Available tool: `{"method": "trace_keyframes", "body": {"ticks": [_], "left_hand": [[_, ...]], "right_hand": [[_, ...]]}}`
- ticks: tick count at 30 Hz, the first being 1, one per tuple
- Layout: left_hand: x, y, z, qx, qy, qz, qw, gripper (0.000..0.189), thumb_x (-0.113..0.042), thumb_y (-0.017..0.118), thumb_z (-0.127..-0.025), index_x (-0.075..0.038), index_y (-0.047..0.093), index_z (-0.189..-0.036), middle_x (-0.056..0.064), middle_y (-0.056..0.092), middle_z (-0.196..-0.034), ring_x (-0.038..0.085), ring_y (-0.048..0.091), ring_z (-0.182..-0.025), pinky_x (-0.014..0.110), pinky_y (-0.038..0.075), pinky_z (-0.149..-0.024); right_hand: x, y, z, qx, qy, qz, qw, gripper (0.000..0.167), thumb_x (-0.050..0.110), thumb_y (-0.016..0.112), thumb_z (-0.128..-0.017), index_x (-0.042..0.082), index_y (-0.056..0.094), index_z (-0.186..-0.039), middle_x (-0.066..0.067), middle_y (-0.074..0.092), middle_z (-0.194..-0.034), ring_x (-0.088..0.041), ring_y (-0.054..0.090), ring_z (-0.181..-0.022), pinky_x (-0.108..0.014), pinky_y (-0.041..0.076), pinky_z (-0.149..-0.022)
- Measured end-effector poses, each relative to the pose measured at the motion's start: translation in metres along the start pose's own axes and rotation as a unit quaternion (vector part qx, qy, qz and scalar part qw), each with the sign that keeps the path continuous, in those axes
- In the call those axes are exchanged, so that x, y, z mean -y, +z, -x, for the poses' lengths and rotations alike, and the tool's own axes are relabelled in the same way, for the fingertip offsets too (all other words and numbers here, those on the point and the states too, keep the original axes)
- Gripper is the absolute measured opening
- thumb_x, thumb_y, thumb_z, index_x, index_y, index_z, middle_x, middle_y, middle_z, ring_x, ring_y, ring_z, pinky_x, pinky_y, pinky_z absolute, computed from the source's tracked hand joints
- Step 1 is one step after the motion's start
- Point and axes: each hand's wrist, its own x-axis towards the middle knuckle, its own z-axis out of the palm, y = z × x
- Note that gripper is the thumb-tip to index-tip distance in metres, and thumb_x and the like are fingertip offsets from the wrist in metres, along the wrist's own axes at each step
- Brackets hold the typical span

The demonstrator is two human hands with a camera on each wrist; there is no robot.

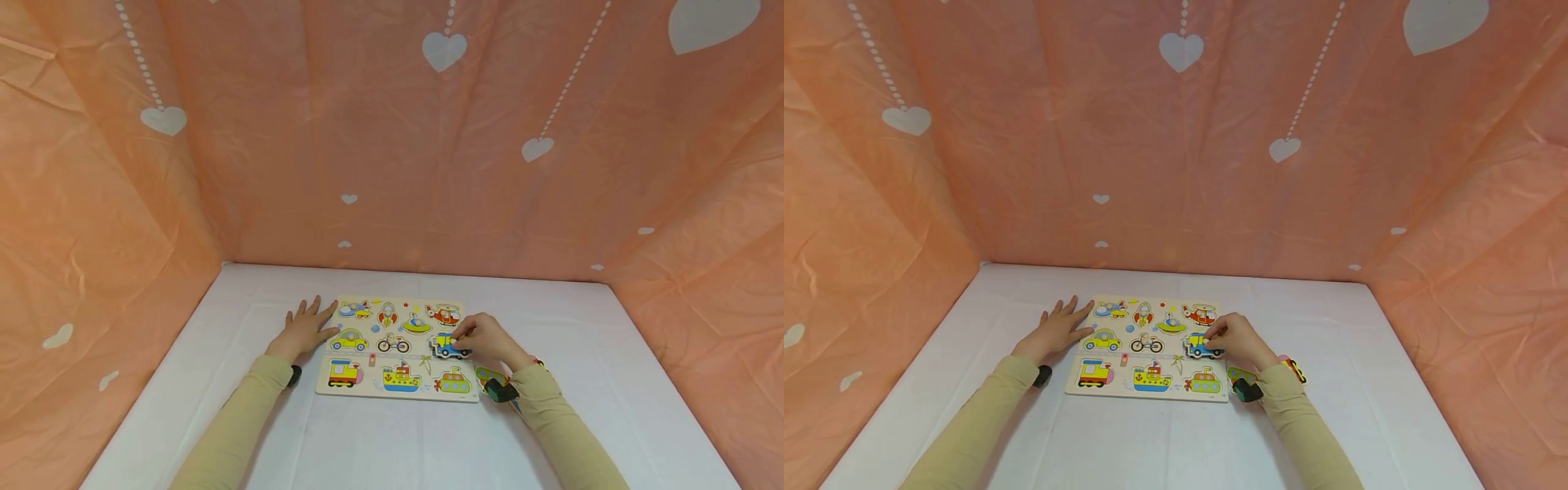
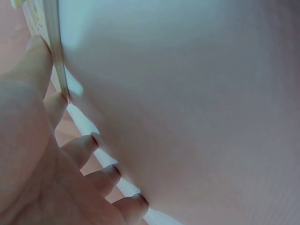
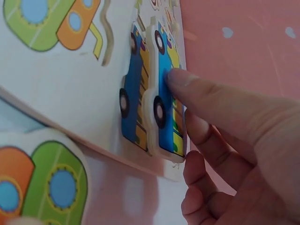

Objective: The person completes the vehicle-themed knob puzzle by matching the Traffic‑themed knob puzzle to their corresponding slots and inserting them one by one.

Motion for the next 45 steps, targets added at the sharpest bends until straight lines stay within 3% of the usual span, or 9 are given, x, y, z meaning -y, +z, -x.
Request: {"method": "trace_keyframes", "body": {"ticks": [6, 11, 28, 38, 45], "left_hand": [[-0.001, 0.0, 0.0, 0.001, -0.001, -0.001, 1.0, 0.069, -0.041, 0.057, -0.095, -0.016, 0.027, -0.152, 0.026, 0.01, -0.155, 0.052, 0.002, -0.138, 0.069, 0.002, -0.106], [0.001, 0.001, -0.001, 0.001, 0.001, 0.001, 1.0, 0.069, -0.041, 0.056, -0.095, -0.016, 0.027, -0.152, 0.027, 0.01, -0.155, 0.052, 0.002, -0.138, 0.069, 0.002, -0.106], [0.005, 0.002, -0.004, 0.007, 0.004, -0.003, 1.0, 0.069, -0.044, 0.054, -0.095, -0.017, 0.026, -0.152, 0.026, 0.01, -0.155, 0.052, 0.003, -0.138, 0.069, 0.004, -0.106], [0.004, 0.002, -0.003, 0.006, 0.004, -0.002, 1.0, 0.07, -0.044, 0.055, -0.095, -0.017, 0.026, -0.152, 0.026, 0.011, -0.155, 0.052, 0.002, -0.138, 0.069, 0.003, -0.106], [0.003, 0.001, -0.003, 0.005, 0.004, -0.001, 1.0, 0.07, -0.044, 0.055, -0.095, -0.016, 0.026, -0.152, 0.027, 0.011, -0.155, 0.052, 0.003, -0.138, 0.069, 0.003, -0.106]], "right_hand": [[0.001, 0.004, -0.002, 0.001, 0.042, 0.0, 0.9991, 0.01, 0.009, 0.081, -0.076, 0.008, 0.074, -0.084, 0.002, 0.067, -0.081, -0.013, 0.056, -0.07, -0.025, 0.047, -0.062], [0.002, 0.006, -0.003, 0.002, 0.052, 0.0, 0.9986, 0.01, 0.011, 0.081, -0.076, 0.009, 0.075, -0.084, 0.002, 0.066, -0.082, -0.014, 0.054, -0.07, -0.025, 0.045, -0.062], [0.002, 0.01, -0.003, 0.0, 0.058, 0.003, 0.9983, 0.01, 0.009, 0.08, -0.077, 0.009, 0.075, -0.085, 0.002, 0.065, -0.082, -0.016, 0.05, -0.071, -0.027, 0.041, -0.063], [0.003, 0.014, -0.005, -0.002, 0.082, 0.002, 0.9966, 0.01, 0.008, 0.081, -0.076, 0.009, 0.074, -0.083, 0.001, 0.062, -0.076, -0.016, 0.048, -0.067, -0.025, 0.039, -0.06], [0.004, 0.015, -0.005, 0.002, 0.085, 0.0, 0.9964, 0.009, 0.008, 0.08, -0.077, 0.009, 0.074, -0.083, 0.0, 0.061, -0.077, -0.016, 0.05, -0.069, -0.025, 0.041, -0.062]]}}
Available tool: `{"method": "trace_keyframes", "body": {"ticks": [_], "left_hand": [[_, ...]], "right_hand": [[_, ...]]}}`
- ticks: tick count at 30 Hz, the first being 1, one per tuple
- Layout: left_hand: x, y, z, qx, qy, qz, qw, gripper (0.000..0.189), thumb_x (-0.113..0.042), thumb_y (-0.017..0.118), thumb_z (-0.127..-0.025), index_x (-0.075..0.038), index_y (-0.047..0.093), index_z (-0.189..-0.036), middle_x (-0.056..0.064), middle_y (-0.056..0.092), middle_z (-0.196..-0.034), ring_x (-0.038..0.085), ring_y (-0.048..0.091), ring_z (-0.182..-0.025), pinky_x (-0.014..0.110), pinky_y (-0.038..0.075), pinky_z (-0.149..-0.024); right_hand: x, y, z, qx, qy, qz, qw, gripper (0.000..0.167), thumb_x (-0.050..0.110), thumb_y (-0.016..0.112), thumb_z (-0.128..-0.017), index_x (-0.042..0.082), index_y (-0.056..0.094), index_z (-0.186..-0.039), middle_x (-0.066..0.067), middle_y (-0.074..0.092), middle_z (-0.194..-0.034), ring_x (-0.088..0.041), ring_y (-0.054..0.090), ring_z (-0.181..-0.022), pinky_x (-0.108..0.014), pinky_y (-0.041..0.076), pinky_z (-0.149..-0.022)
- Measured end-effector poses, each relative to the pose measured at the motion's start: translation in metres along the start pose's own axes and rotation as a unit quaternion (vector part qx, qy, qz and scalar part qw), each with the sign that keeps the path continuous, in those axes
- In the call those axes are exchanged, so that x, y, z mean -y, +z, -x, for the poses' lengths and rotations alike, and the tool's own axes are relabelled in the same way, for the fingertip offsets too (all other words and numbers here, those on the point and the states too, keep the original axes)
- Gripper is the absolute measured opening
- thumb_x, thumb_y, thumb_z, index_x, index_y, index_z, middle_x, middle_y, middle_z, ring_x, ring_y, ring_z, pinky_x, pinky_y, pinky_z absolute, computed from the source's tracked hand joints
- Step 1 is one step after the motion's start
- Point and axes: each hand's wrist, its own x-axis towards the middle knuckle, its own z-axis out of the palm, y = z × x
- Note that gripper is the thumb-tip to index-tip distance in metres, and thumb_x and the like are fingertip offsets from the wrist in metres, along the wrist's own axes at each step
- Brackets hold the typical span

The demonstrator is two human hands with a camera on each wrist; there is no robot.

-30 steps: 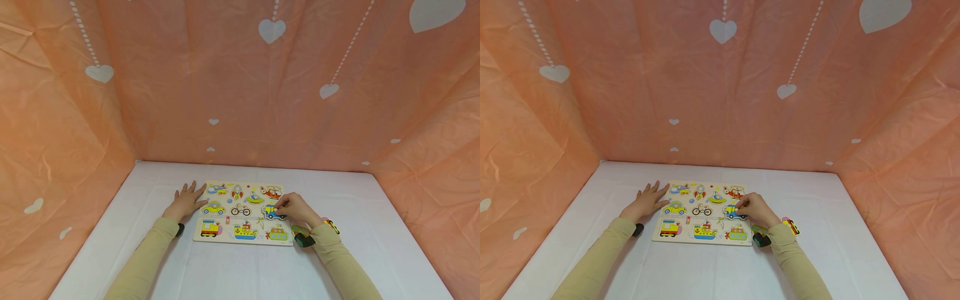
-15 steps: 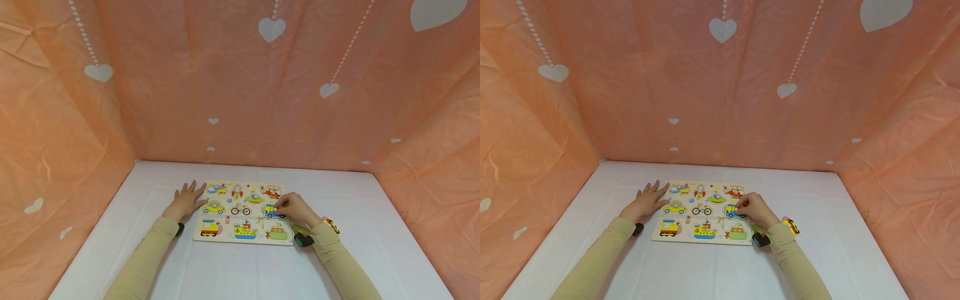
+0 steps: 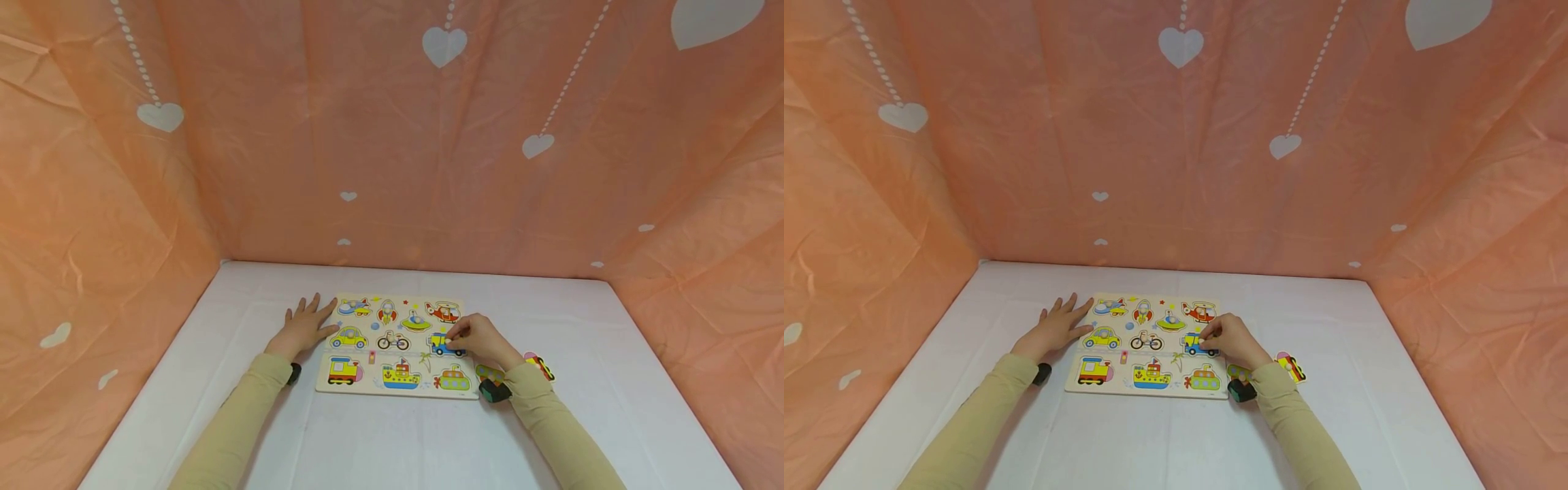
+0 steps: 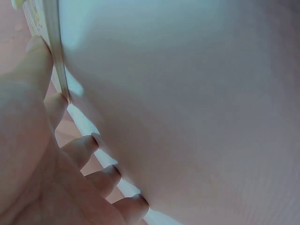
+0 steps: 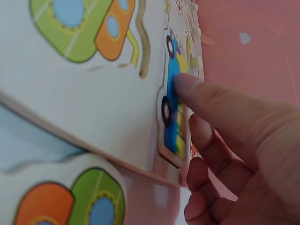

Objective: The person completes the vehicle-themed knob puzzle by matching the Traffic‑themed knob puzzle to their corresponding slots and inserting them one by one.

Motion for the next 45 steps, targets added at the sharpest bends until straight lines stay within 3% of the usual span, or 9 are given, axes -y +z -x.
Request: {"method": "trace_keyframes", "body": {"ticks": [12, 19, 25, 32, 39, 45], "left_hand": [[0.0, 0.0, -0.001, 0.003, -0.004, 0.0, 1.0, 0.07, -0.045, 0.054, -0.095, -0.017, 0.025, -0.153, 0.026, 0.01, -0.155, 0.052, 0.002, -0.138, 0.068, 0.002, -0.106], [0.001, 0.001, -0.001, 0.004, -0.004, -0.001, 1.0, 0.07, -0.046, 0.054, -0.095, -0.017, 0.025, -0.153, 0.026, 0.011, -0.155, 0.052, 0.002, -0.138, 0.068, 0.002, -0.106], [0.0, 0.0, -0.002, 0.006, -0.005, 0.002, 1.0, 0.07, -0.046, 0.053, -0.095, -0.017, 0.024, -0.153, 0.026, 0.009, -0.155, 0.051, 0.001, -0.139, 0.068, 0.001, -0.106], [0.0, 0.0, -0.001, 0.004, -0.002, 0.002, 1.0, 0.07, -0.045, 0.054, -0.096, -0.016, 0.025, -0.152, 0.027, 0.01, -0.155, 0.052, 0.001, -0.138, 0.069, 0.002, -0.106], [0.0, 0.0, -0.001, 0.003, -0.001, 0.002, 1.0, 0.07, -0.045, 0.055, -0.095, -0.016, 0.026, -0.152, 0.028, 0.011, -0.154, 0.053, 0.002, -0.138, 0.07, 0.003, -0.105], [0.0, -0.001, 0.0, 0.002, 0.001, 0.003, 1.0, 0.07, -0.044, 0.055, -0.095, -0.015, 0.026, -0.152, 0.028, 0.011, -0.154, 0.053, 0.002, -0.138, 0.07, 0.003, -0.105]], "right_hand": [[-0.002, 0.0, -0.001, 0.008, 0.005, -0.01, 0.9999, 0.01, 0.007, 0.079, -0.078, 0.008, 0.074, -0.086, -0.001, 0.061, -0.079, -0.016, 0.051, -0.071, -0.025, 0.042, -0.062], [-0.004, -0.006, 0.004, 0.022, -0.034, 0.003, 0.9992, 0.015, 0.007, 0.078, -0.079, 0.006, 0.073, -0.093, 0.0, 0.062, -0.082, -0.016, 0.053, -0.075, -0.026, 0.044, -0.067], [-0.004, -0.022, 0.013, 0.012, -0.047, 0.008, 0.9988, 0.021, 0.008, 0.075, -0.081, 0.005, 0.071, -0.101, -0.002, 0.067, -0.094, -0.016, 0.059, -0.084, -0.033, 0.049, -0.076], [-0.008, -0.044, 0.026, -0.01, -0.065, 0.026, 0.9975, 0.025, 0.01, 0.072, -0.085, 0.001, 0.07, -0.107, -0.004, 0.065, -0.092, -0.02, 0.056, -0.086, -0.031, 0.049, -0.071], [-0.017, -0.063, 0.041, -0.033, -0.051, 0.033, 0.9976, 0.029, 0.011, 0.072, -0.086, 0.001, 0.068, -0.112, -0.008, 0.067, -0.096, -0.021, 0.057, -0.088, -0.03, 0.048, -0.07], [-0.023, -0.076, 0.056, -0.043, -0.04, 0.034, 0.9977, 0.03, 0.011, 0.071, -0.086, 0.0, 0.067, -0.114, -0.009, 0.067, -0.097, -0.025, 0.056, -0.086, -0.033, 0.05, -0.062]]}}
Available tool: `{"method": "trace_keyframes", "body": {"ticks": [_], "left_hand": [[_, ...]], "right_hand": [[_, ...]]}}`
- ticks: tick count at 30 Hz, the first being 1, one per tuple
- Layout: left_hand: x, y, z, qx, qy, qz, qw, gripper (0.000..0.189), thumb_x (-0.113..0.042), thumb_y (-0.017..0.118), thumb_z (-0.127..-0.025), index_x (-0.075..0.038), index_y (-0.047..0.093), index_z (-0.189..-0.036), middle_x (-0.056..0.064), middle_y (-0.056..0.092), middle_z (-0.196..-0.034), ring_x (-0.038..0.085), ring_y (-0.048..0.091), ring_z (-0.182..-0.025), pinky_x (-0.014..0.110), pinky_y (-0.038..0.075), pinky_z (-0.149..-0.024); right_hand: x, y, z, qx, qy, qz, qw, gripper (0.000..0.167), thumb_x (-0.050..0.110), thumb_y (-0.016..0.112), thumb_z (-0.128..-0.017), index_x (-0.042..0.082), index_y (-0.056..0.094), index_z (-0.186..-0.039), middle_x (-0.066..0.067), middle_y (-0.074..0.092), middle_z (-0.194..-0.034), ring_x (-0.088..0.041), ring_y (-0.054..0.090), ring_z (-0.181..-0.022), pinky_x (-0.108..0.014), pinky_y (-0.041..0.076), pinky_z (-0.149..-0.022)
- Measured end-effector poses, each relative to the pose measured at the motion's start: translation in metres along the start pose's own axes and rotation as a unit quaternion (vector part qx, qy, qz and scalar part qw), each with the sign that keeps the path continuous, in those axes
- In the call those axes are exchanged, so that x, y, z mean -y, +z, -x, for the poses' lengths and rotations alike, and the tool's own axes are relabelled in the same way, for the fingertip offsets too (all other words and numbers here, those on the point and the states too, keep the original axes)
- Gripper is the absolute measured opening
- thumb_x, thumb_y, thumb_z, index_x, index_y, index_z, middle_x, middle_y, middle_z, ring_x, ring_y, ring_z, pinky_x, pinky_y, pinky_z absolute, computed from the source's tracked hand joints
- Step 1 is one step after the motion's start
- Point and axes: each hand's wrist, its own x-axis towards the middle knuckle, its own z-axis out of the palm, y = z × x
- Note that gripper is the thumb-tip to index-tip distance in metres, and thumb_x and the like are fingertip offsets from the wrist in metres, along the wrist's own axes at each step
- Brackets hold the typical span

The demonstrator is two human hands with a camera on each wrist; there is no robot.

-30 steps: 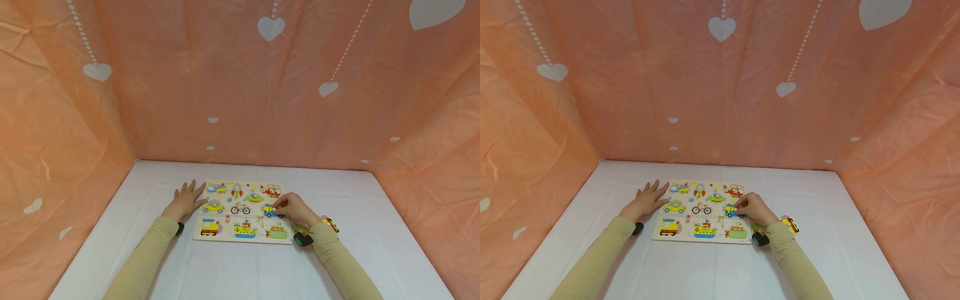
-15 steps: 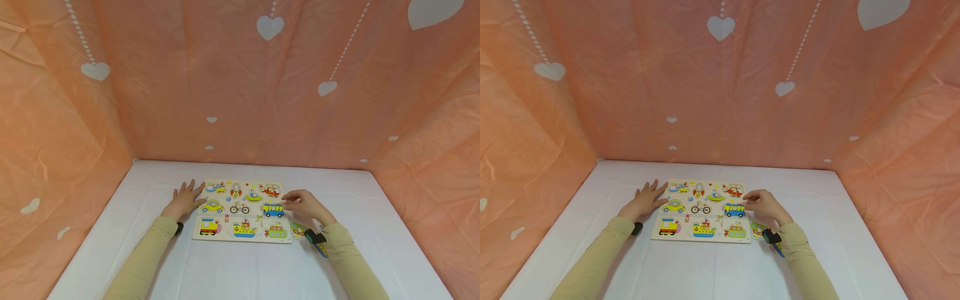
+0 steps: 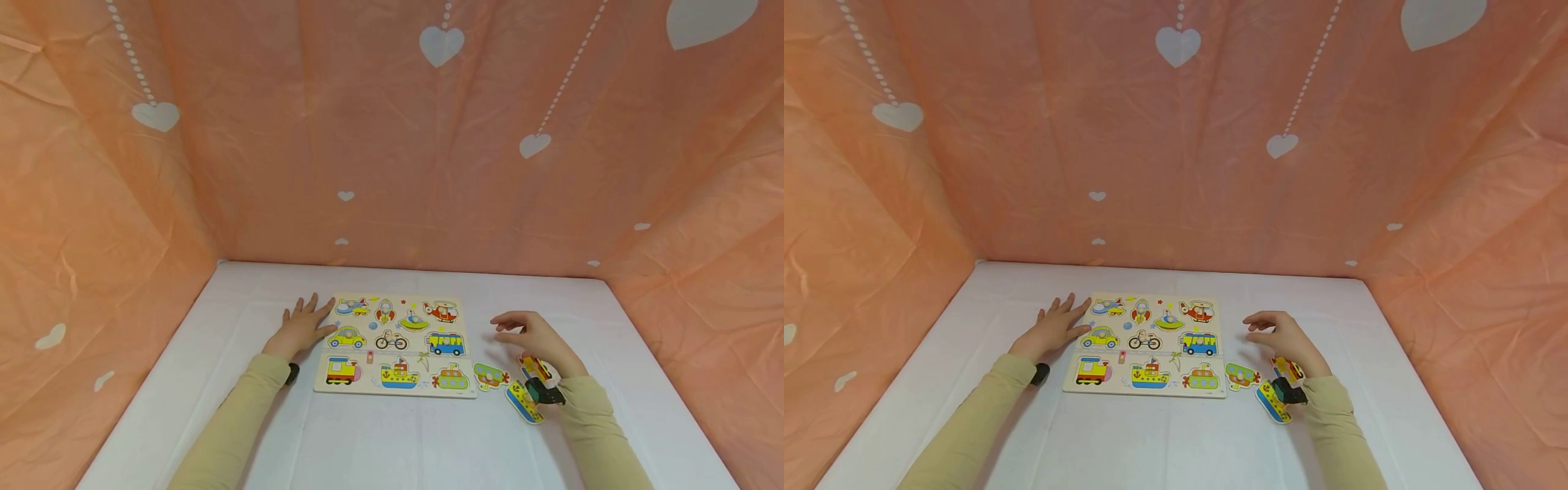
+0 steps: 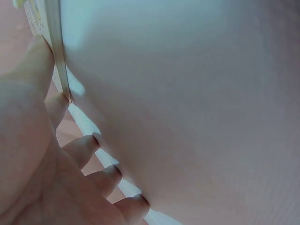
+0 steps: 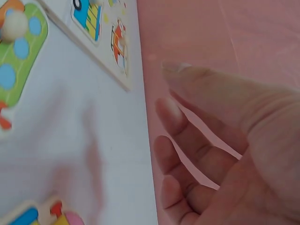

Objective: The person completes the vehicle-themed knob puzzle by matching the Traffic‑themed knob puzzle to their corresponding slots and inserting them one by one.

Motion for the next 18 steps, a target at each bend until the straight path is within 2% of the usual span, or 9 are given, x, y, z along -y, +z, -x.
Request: {"method": "trace_keyframes", "body": {"ticks": [6, 12, 18], "left_hand": [[-0.001, -0.001, 0.0, 0.002, -0.001, -0.002, 1.0, 0.07, -0.043, 0.055, -0.095, -0.015, 0.026, -0.152, 0.028, 0.01, -0.154, 0.053, 0.002, -0.138, 0.07, 0.003, -0.105], [-0.001, -0.001, 0.001, -0.002, 0.003, -0.006, 1.0, 0.069, -0.042, 0.055, -0.096, -0.014, 0.026, -0.152, 0.028, 0.011, -0.154, 0.054, 0.003, -0.138, 0.07, 0.004, -0.105], [-0.002, -0.001, 0.002, -0.004, 0.003, -0.001, 1.0, 0.069, -0.041, 0.056, -0.095, -0.014, 0.027, -0.152, 0.028, 0.011, -0.154, 0.054, 0.003, -0.138, 0.07, 0.004, -0.105]], "right_hand": [[-0.011, -0.009, 0.01, -0.008, -0.003, 0.006, 0.9999, 0.029, 0.011, 0.072, -0.086, -0.001, 0.068, -0.112, -0.009, 0.068, -0.096, -0.023, 0.058, -0.088, -0.029, 0.05, -0.068], [-0.019, -0.017, 0.022, 0.004, 0.02, -0.013, 0.9997, 0.031, 0.014, 0.071, -0.087, -0.001, 0.067, -0.114, -0.012, 0.068, -0.102, -0.024, 0.056, -0.091, -0.028, 0.051, -0.069], [-0.026, -0.021, 0.034, 0.011, 0.037, -0.016, 0.9991, 0.033, 0.019, 0.072, -0.087, 0.002, 0.067, -0.115, -0.009, 0.068, -0.104, -0.023, 0.055, -0.094, -0.027, 0.048, -0.072]]}}
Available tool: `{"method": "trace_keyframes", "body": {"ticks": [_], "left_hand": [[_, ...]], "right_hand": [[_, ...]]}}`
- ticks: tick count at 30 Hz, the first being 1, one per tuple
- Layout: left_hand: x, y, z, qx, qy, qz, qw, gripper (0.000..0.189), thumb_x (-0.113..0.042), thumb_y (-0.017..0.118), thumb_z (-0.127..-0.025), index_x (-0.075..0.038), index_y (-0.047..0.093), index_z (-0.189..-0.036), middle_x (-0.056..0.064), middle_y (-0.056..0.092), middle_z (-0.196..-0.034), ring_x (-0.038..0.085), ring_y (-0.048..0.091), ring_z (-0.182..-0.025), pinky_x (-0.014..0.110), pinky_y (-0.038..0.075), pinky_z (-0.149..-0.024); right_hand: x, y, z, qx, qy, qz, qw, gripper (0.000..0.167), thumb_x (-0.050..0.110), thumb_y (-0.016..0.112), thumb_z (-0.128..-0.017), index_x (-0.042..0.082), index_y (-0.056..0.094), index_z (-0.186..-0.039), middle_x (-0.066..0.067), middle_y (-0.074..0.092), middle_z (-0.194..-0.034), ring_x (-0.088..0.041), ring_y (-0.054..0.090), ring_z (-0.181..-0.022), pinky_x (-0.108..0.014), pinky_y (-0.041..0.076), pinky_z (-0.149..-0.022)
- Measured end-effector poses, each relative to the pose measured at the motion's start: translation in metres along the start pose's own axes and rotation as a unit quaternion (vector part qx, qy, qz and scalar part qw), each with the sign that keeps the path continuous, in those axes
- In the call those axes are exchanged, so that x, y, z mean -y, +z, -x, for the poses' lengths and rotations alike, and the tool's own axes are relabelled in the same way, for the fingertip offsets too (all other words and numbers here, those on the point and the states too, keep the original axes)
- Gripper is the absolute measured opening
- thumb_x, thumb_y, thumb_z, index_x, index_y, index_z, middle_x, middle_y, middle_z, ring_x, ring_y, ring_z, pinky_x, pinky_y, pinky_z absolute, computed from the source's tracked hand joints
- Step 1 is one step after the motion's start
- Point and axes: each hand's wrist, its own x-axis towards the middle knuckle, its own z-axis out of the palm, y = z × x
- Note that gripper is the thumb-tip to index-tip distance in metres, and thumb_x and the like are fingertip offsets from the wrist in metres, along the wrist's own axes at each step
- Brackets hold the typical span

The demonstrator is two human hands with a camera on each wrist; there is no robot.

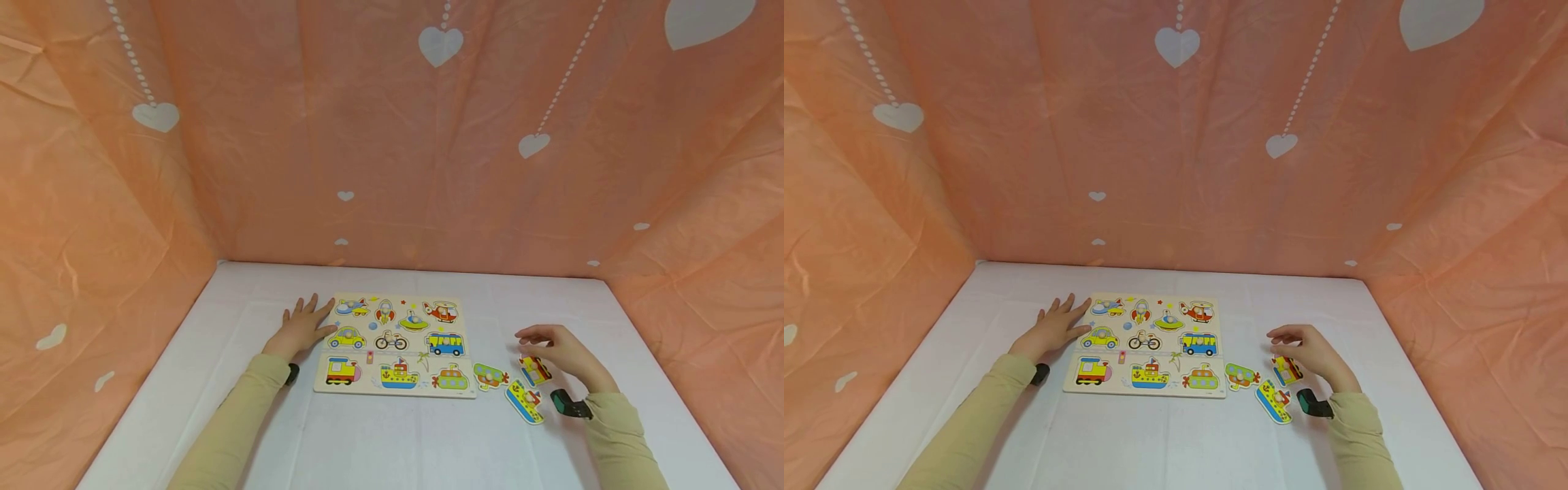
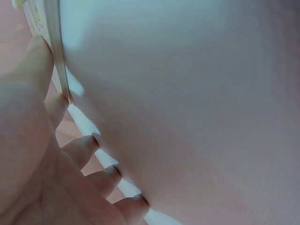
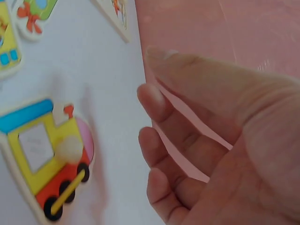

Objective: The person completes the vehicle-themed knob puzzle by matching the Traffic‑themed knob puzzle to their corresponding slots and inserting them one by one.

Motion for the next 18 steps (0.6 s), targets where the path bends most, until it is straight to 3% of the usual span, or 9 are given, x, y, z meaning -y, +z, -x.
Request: {"method": "trace_keyframes", "body": {"ticks": [13, 18], "left_hand": [[0.0, 0.001, 0.0, -0.002, 0.001, 0.002, 1.0, 0.069, -0.042, 0.056, -0.095, -0.014, 0.028, -0.152, 0.029, 0.012, -0.154, 0.054, 0.003, -0.137, 0.07, 0.004, -0.105], [0.001, 0.001, -0.001, 0.001, -0.003, 0.001, 1.0, 0.07, -0.043, 0.055, -0.095, -0.015, 0.026, -0.152, 0.028, 0.011, -0.154, 0.053, 0.002, -0.138, 0.07, 0.003, -0.105]], "right_hand": [[-0.023, -0.01, 0.016, 0.067, -0.004, -0.083, 0.9943, 0.04, 0.009, 0.072, -0.085, -0.007, 0.061, -0.12, -0.019, 0.068, -0.109, -0.016, 0.063, -0.089, -0.028, 0.054, -0.071], [-0.03, -0.01, 0.017, 0.086, -0.006, -0.089, 0.9923, 0.035, 0.009, 0.071, -0.085, -0.004, 0.064, -0.117, -0.018, 0.067, -0.112, -0.016, 0.064, -0.09, -0.027, 0.054, -0.071]]}}
